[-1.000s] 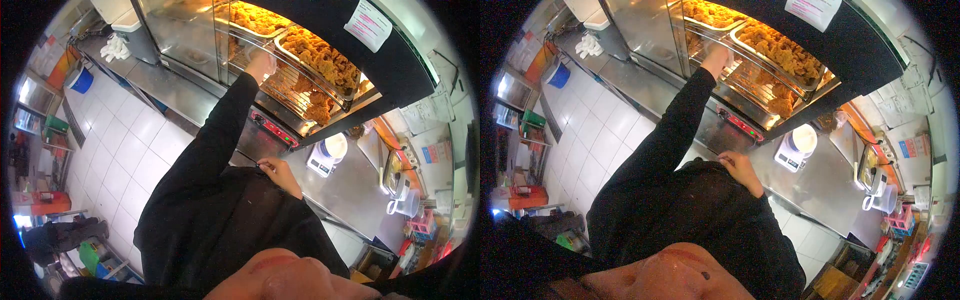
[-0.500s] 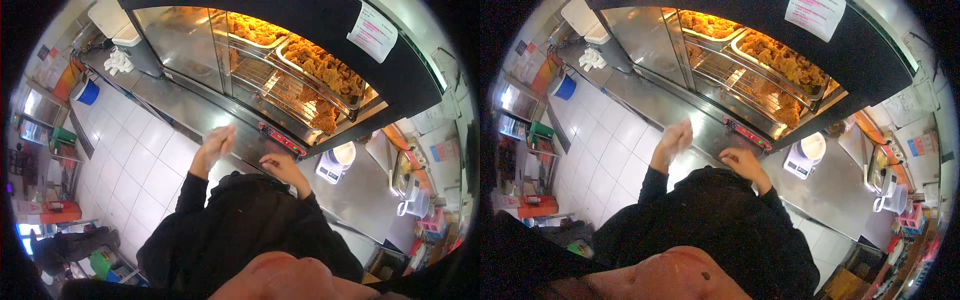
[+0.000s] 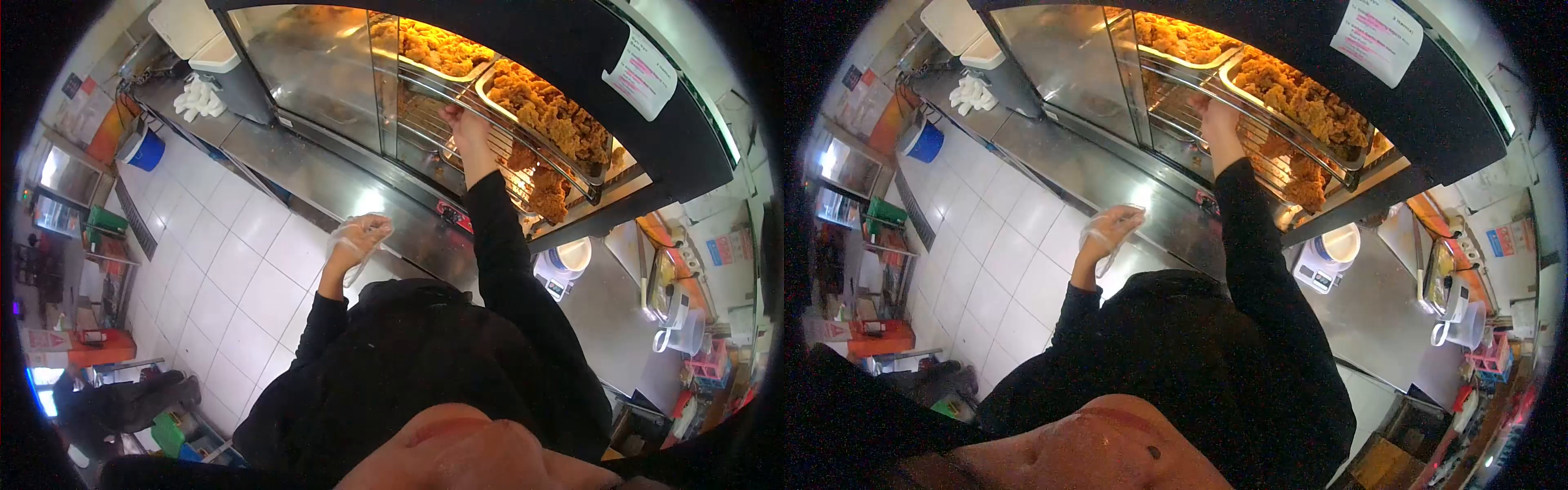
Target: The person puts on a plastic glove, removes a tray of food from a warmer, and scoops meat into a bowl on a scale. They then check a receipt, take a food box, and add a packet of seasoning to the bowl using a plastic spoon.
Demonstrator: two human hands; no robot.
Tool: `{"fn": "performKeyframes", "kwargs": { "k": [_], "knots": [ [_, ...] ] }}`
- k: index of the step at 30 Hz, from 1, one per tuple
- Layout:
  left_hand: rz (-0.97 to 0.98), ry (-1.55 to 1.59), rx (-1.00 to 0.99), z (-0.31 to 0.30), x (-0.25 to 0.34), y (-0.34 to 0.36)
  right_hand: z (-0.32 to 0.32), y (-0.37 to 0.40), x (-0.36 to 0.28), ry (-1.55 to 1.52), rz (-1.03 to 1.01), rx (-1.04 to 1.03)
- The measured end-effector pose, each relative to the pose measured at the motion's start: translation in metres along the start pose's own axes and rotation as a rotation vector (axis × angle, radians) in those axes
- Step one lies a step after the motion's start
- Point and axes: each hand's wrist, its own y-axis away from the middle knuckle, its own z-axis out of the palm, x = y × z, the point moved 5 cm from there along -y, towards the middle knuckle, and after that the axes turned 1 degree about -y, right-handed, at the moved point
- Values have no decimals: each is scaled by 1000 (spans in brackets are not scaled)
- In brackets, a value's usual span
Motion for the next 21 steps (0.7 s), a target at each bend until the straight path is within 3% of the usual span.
{"fn": "performKeyframes", "kwargs": {
  "k": [2,5,8,12,16,19,21],
  "knots": [
    [-94,113,34,-11,-6,6,7,-11,-1,45,-80,34],
    [-65,104,21,-22,-30,8,7,-17,-1,94,-81,182],
    [-49,135,40,-31,-46,8,9,-24,0,75,-243,180],
    [-57,158,46,-39,-57,4,13,-15,2,-120,-282,230],
    [-46,100,26,-51,-53,0,15,-6,0,-54,-390,265],
    [-83,119,30,-58,-49,-1,2,0,-7,-56,-319,403],
    [-98,145,44,-59,-50,-3,-4,6,-13,-86,-312,312]
  ]
}}
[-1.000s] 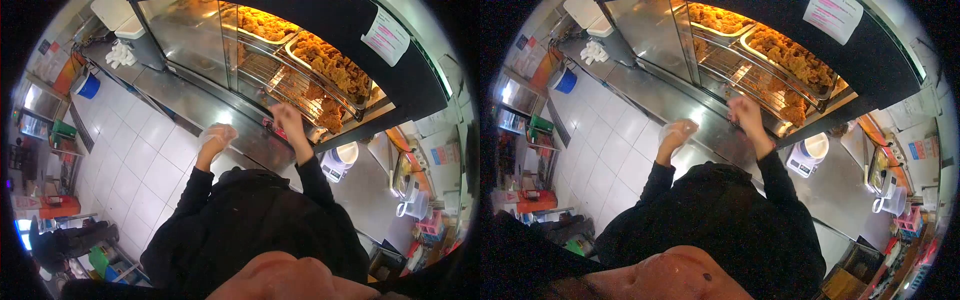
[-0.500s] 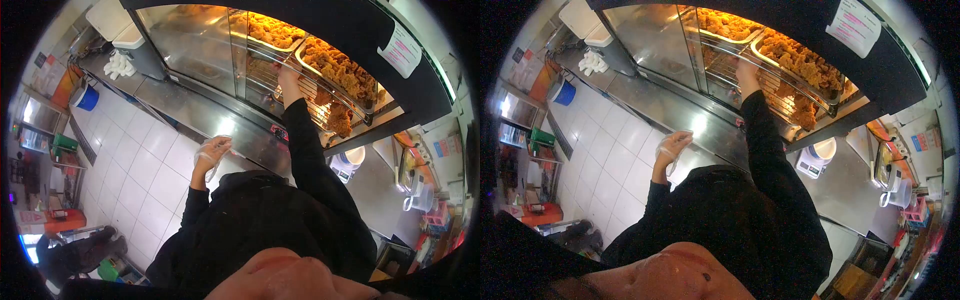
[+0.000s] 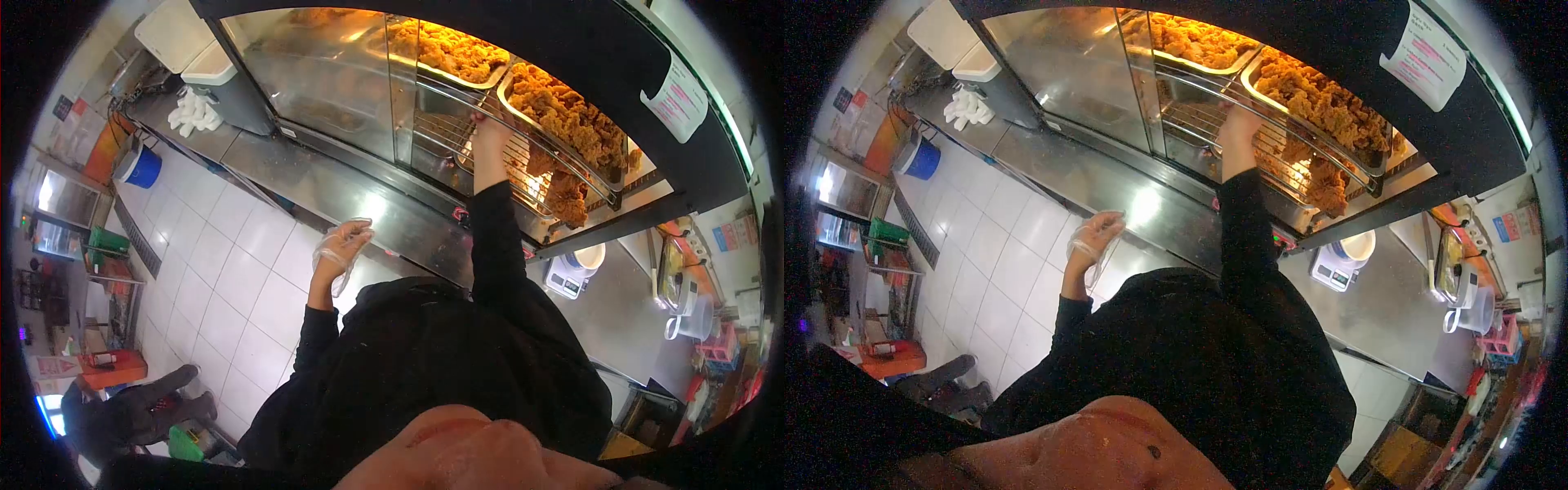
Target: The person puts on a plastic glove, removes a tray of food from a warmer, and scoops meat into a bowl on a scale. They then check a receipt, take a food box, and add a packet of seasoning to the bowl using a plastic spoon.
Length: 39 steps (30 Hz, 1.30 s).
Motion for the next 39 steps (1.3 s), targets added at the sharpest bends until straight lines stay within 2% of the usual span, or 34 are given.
{"fn": "performKeyframes", "kwargs": {
  "k": [2,6,10,12,13,14,16,18,21,23,28,30,39],
  "knots": [
    [35,-79,-4,2,1,-5,-6,2,-3,117,19,-53],
    [130,-123,-65,24,19,-36,-11,10,-16,160,24,-164],
    [196,132,-96,49,35,-77,-20,13,-38,136,-80,-143],
    [212,231,-96,59,28,-82,-21,24,-40,113,66,-166],
    [174,186,-93,64,24,-86,-23,31,-38,229,28,-306],
    [143,145,-87,69,24,-91,-38,34,-25,378,180,-314],
    [203,203,-102,78,28,-90,-43,49,-19,372,223,-184],
    [3,382,-118,90,22,-89,-38,41,-20,339,216,-199],
    [-7,444,-144,92,41,-75,-23,30,-23,303,174,-188],
    [-11,437,-144,92,33,-74,-25,-4,-12,292,118,-199],
    [7,484,-94,79,23,-66,-20,-12,-11,405,126,-142],
    [-70,498,-60,77,8,-64,-19,-9,-11,433,141,-136],
    [-84,515,-51,69,0,-59,-18,-13,-3,253,106,-89]
  ]
}}
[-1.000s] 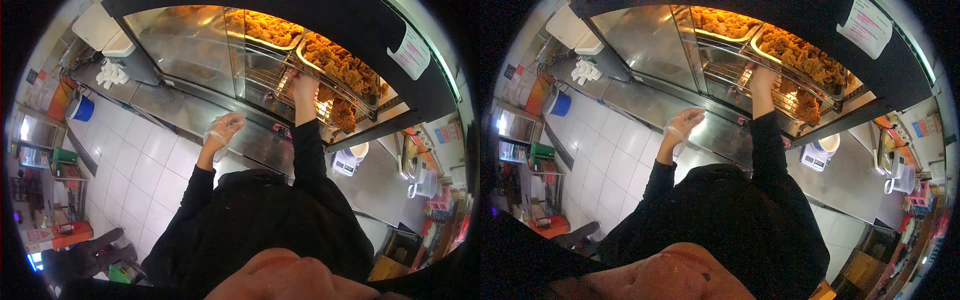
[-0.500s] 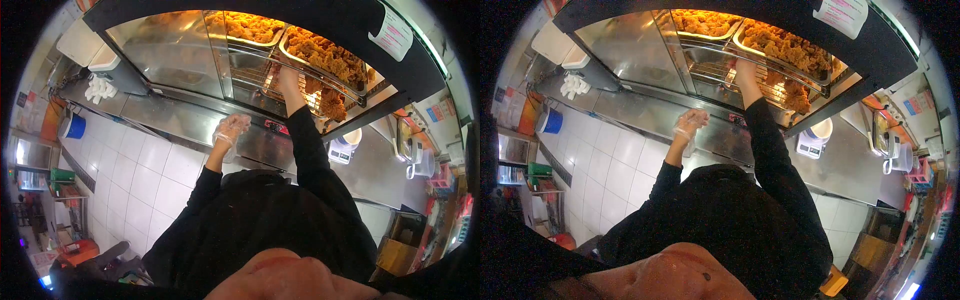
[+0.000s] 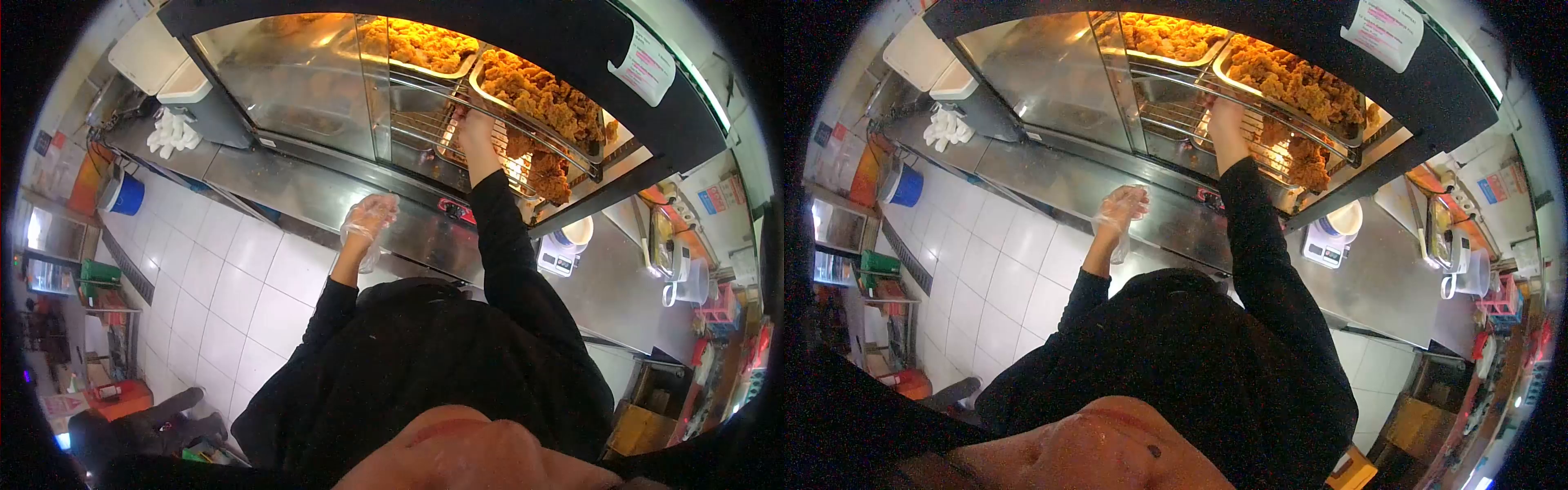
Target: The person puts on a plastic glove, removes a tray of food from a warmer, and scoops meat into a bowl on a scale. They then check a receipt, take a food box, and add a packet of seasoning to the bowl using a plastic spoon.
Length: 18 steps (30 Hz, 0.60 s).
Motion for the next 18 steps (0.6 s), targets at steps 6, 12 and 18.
{"fn": "performKeyframes", "kwargs": {
  "k": [6,12,18],
  "knots": [
    [-33,-28,36,-6,6,3,9,10,-6,-207,-41,60],
    [-52,6,92,-19,-5,1,5,5,4,-261,-104,72],
    [-52,16,132,-23,-2,1,-2,-7,10,-467,-151,171]
  ]
}}
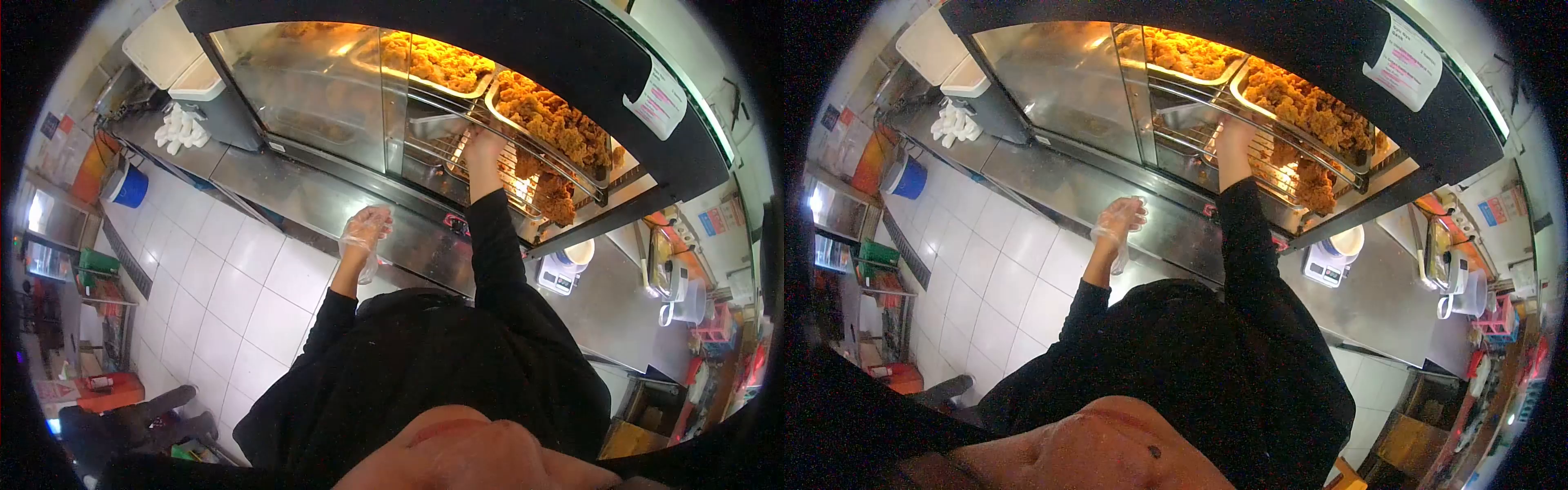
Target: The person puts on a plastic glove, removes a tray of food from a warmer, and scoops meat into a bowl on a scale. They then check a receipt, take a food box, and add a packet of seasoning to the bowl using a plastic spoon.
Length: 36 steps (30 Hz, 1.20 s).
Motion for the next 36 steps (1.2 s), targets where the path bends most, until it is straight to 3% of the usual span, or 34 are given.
{"fn": "performKeyframes", "kwargs": {
  "k": [3,4,7,9,11,13,17,19,21,23,29,33,36],
  "knots": [
    [-10,22,22,2,4,-1,5,19,-19,64,31,-96],
    [-10,23,22,3,6,-3,-2,25,-19,21,46,64],
    [54,88,-17,14,23,-15,-7,34,-29,18,9,25],
    [209,151,-24,26,49,-24,-3,45,-43,46,-22,27],
    [203,224,-88,43,80,-27,-8,50,-54,73,-54,34],
    [200,301,-163,62,105,-20,-16,45,-66,178,-59,-95],
    [203,300,-191,86,112,-18,-30,62,-87,442,-67,-148],
    [239,365,-103,83,106,-23,-30,68,-98,490,-96,-154],
    [262,350,-114,78,113,-25,-29,73,-100,558,27,-240],
    [190,347,3,68,121,-28,-28,72,-106,591,38,-264],
    [122,278,-81,61,139,-31,-12,76,-122,944,193,-354],
    [88,332,-173,59,136,-44,-12,75,-126,931,291,-510],
    [115,227,-161,55,141,-41,-15,85,-131,974,303,-493]
  ]
}}
